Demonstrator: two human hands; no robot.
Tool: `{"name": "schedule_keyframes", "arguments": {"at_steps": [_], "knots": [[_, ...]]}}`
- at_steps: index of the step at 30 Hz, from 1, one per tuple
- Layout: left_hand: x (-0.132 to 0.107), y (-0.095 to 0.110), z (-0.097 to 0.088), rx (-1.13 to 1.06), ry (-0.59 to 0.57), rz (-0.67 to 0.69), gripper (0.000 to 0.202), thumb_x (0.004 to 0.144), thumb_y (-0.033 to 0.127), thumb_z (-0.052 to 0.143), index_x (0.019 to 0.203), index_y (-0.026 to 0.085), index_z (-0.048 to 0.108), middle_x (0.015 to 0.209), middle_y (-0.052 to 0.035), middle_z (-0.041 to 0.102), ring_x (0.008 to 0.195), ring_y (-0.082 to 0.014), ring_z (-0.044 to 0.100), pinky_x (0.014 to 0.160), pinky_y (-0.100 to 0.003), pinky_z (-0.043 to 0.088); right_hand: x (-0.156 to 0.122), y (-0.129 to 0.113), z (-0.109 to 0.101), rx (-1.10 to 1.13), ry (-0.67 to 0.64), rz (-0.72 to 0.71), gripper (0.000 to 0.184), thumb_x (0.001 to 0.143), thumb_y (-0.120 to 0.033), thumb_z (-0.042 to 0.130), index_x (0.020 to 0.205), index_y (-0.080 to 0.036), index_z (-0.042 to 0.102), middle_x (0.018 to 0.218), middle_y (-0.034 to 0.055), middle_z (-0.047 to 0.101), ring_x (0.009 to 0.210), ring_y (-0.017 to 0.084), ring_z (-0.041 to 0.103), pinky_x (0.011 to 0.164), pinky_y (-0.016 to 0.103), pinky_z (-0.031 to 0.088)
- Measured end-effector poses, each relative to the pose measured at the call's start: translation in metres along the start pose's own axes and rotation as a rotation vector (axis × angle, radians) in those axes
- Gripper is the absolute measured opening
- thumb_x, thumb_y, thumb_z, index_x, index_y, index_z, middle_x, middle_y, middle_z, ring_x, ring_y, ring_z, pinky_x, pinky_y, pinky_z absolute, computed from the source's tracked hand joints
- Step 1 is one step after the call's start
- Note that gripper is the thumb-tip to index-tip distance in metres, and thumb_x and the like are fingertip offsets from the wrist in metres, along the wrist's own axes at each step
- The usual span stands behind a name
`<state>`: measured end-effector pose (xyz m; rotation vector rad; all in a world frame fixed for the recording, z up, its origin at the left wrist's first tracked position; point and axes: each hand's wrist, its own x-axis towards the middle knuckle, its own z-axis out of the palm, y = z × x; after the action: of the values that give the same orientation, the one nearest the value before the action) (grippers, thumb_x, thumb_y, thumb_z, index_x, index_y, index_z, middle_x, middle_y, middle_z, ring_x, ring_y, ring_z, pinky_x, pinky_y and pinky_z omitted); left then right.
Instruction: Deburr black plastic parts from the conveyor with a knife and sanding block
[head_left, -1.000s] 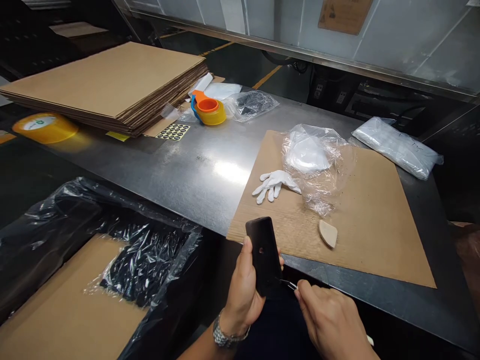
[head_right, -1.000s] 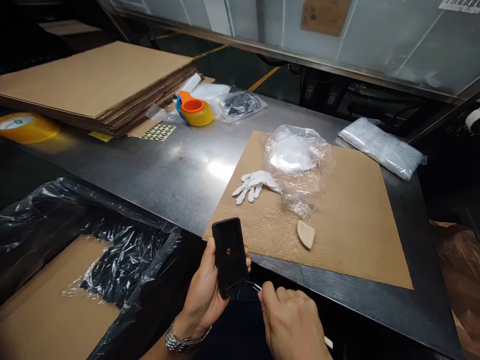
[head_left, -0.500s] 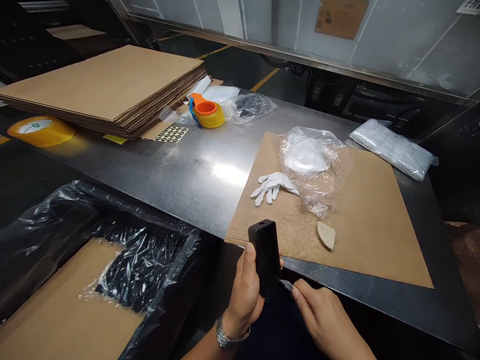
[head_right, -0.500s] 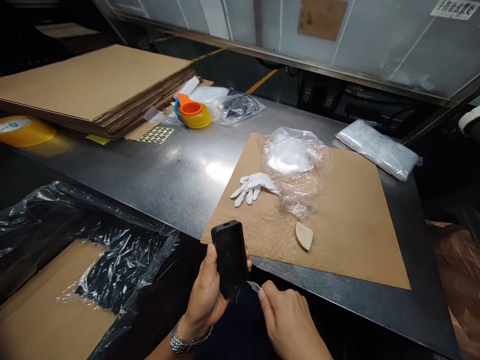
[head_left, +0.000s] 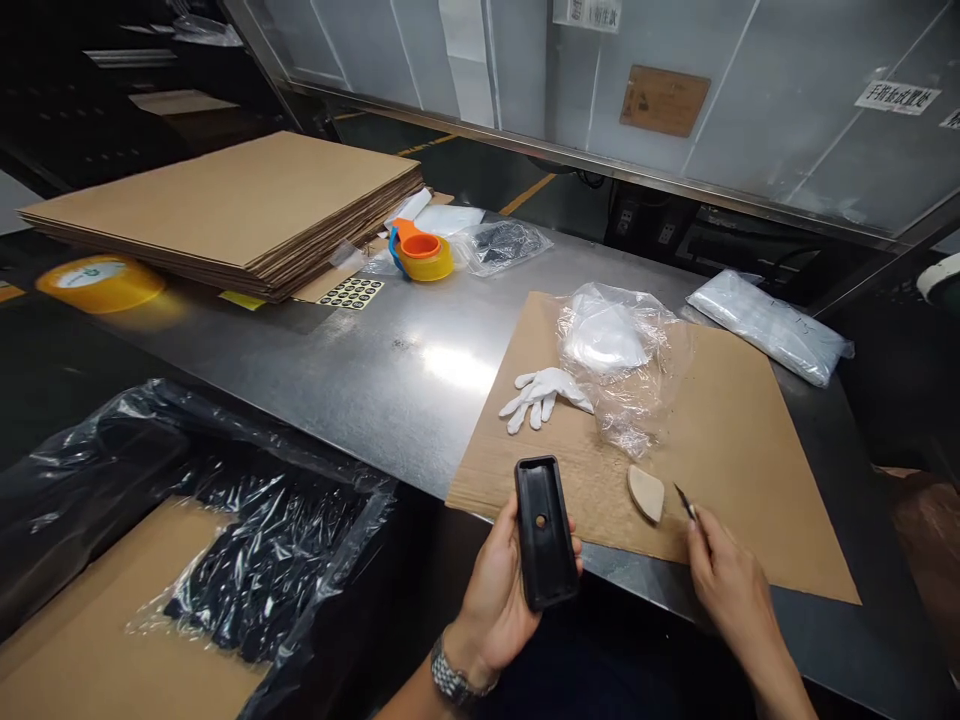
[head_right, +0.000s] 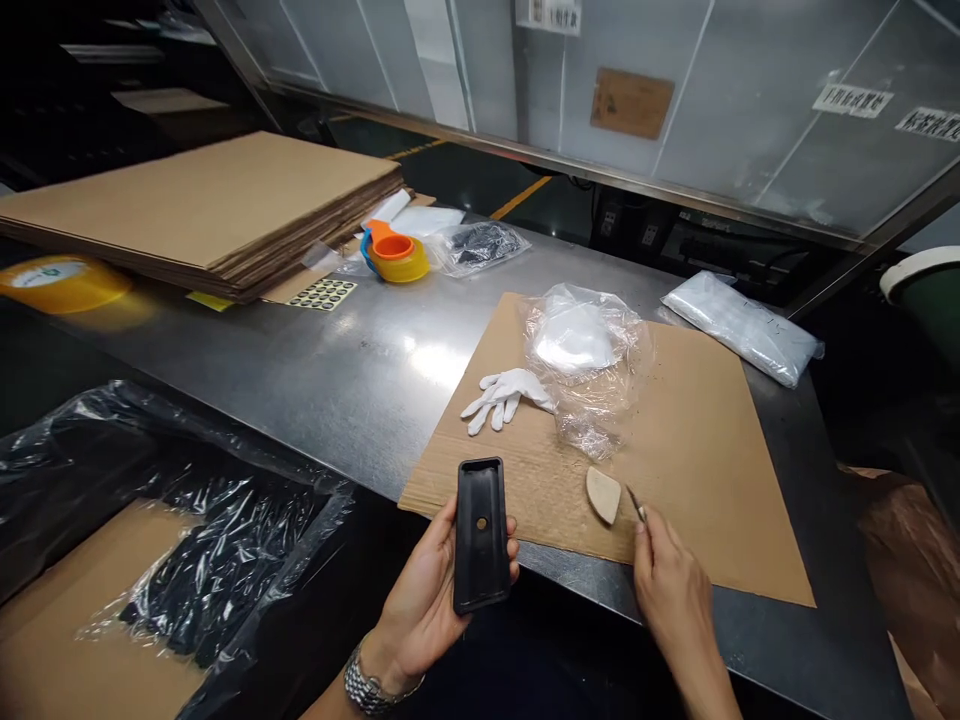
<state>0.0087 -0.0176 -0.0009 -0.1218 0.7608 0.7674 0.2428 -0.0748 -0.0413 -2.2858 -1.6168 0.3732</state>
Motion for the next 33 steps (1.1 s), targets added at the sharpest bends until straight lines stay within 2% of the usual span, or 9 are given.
{"name": "schedule_keyframes", "arguments": {"at_steps": [4,7,10,13,18,21,25,30,33], "knots": [[-0.001,-0.005,-0.002,-0.004,-0.092,-0.128,0.051,0.089,0.045,0.038,0.082,0.003,0.065,0.074,-0.0106,0.068,0.065,-0.0191,0.066,0.067,-0.033,0.053,0.015,0.019,0.007,-0.382,0.204,-0.151,0.031,0.089,-0.028,0.040,0.107,-0.013,0.061,0.085,0.0125,0.058,0.080,0.027,0.055,0.062,0.037,0.045],[0.000,-0.008,-0.003,0.023,-0.095,-0.185,0.051,0.089,0.046,0.039,0.082,0.003,0.066,0.073,-0.0106,0.069,0.064,-0.0184,0.066,0.063,-0.030,0.053,0.005,-0.006,0.002,-0.183,0.262,-0.343,0.030,0.088,-0.027,0.046,0.111,-0.014,0.059,0.091,0.0126,0.054,0.085,0.026,0.050,0.071,0.040,0.045],[0.001,-0.013,-0.002,0.022,-0.116,-0.245,0.050,0.089,0.046,0.039,0.083,0.004,0.066,0.070,-0.0095,0.068,0.059,-0.0166,0.065,0.058,-0.027,0.052,-0.013,-0.051,-0.011,0.196,0.065,-0.594,0.028,0.087,-0.022,0.050,0.115,-0.020,0.055,0.096,0.0082,0.051,0.092,0.021,0.048,0.077,0.035,0.043],[-0.001,-0.017,0.002,-0.023,-0.168,-0.279,0.045,0.089,0.042,0.040,0.083,0.006,0.066,0.068,-0.0089,0.068,0.062,-0.0173,0.066,0.060,-0.025,0.051,-0.025,-0.089,-0.019,0.292,-0.118,-0.739,0.033,0.085,-0.034,0.056,0.117,-0.026,0.054,0.097,0.0058,0.051,0.092,0.020,0.047,0.080,0.036,0.041],[-0.005,-0.021,0.004,-0.012,-0.154,-0.309,0.037,0.087,0.041,0.046,0.088,0.009,0.066,0.071,-0.0092,0.069,0.071,-0.0215,0.068,0.063,-0.028,0.052,-0.018,-0.104,-0.016,0.239,-0.258,-0.737,0.032,0.082,-0.049,0.054,0.106,-0.029,0.062,0.099,0.0052,0.052,0.093,0.021,0.045,0.080,0.037,0.038],[-0.005,-0.023,0.001,-0.008,-0.170,-0.379,0.039,0.086,0.043,0.046,0.092,0.009,0.065,0.068,-0.0096,0.068,0.061,-0.0190,0.067,0.057,-0.026,0.052,-0.009,-0.101,-0.017,0.224,-0.293,-0.767,0.022,0.084,-0.042,0.054,0.100,-0.031,0.065,0.097,0.0046,0.051,0.093,0.020,0.044,0.080,0.038,0.036],[-0.004,-0.028,-0.004,0.124,-0.068,-0.369,0.044,0.087,0.045,0.044,0.081,0.007,0.066,0.054,-0.0077,0.063,0.045,-0.0154,0.062,0.046,-0.023,0.049,0.003,-0.096,-0.021,0.224,-0.256,-0.785,0.018,0.087,-0.028,0.053,0.095,-0.033,0.067,0.095,0.0037,0.051,0.090,0.019,0.045,0.079,0.038,0.034],[-0.010,-0.030,-0.008,0.261,-0.044,-0.437,0.057,0.082,0.055,0.045,0.073,0.003,0.066,0.065,-0.0091,0.062,0.048,-0.0130,0.060,0.046,-0.022,0.048,0.023,-0.088,-0.025,0.356,-0.210,-0.725,0.015,0.085,-0.024,0.056,0.094,-0.026,0.068,0.098,0.0051,0.055,0.094,0.018,0.050,0.082,0.037,0.038],[-0.013,-0.030,-0.009,0.325,-0.051,-0.427,0.058,0.081,0.057,0.045,0.074,0.004,0.067,0.066,-0.0094,0.061,0.049,-0.0128,0.059,0.047,-0.022,0.048,0.032,-0.087,-0.025,0.514,-0.323,-0.681,0.015,0.086,-0.022,0.053,0.092,-0.019,0.067,0.084,0.0034,0.061,0.079,0.013,0.056,0.070,0.027,0.043]]}}
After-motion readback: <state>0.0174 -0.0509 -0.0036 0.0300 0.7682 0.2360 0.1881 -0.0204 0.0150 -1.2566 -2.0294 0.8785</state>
